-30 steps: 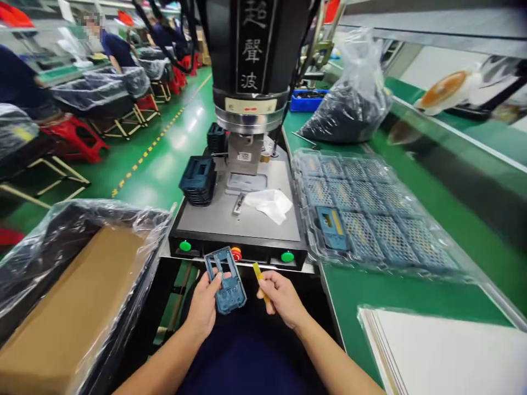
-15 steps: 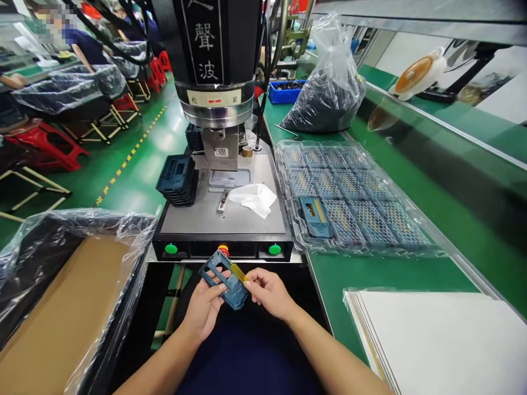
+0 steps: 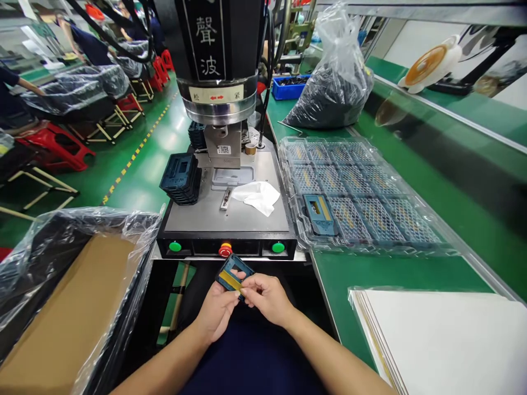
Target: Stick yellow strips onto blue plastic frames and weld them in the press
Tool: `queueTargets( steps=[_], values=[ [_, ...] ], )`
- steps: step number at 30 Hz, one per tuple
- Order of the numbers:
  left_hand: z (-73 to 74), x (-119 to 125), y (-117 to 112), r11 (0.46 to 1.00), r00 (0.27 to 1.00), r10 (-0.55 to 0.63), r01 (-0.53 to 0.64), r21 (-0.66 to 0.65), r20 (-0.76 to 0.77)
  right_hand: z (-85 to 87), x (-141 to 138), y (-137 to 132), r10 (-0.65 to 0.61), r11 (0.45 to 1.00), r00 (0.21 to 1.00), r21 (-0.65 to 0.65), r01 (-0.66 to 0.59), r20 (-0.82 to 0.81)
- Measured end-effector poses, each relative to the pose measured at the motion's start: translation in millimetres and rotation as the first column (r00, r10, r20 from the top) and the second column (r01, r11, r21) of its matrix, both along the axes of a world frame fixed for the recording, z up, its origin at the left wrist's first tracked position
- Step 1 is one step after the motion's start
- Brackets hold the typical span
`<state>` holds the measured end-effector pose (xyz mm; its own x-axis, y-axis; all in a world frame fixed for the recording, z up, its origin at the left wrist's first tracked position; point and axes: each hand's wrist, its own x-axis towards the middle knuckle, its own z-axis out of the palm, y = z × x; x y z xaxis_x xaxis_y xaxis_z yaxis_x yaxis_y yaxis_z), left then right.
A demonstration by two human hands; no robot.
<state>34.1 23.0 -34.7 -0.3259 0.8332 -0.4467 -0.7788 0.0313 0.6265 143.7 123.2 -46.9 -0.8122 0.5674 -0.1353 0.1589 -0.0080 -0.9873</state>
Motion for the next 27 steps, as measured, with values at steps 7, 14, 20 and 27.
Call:
queueTargets(
  steps=[7, 14, 20, 27],
  values=[
    [1.1, 5, 4, 0.995, 0.996, -0.004, -0.005, -0.103, -0.088, 1.0, 1, 2, 0.044, 0.998, 0.999, 0.049, -0.044, 0.008],
    [-0.1, 6, 4, 0.981, 0.978, -0.030, -0.011, -0.195, -0.205, 6.9, 4, -1, 0.056, 0.925, 0.998, 0.377, -0.053, 0.004],
    [-16.7, 8, 7, 0.964, 0.979, 0.026, -0.077, -0.254, -0.200, -0.5, 5, -6, 0.034, 0.848, 0.999, 0.530, -0.016, -0.025],
    [-27.9, 5, 10, 0.937, 0.976, 0.177, -0.207, -0.280, -0.130, -4.6, 9, -3, -0.032, 0.672, 0.999, 0.739, 0.050, -0.039]
  ],
)
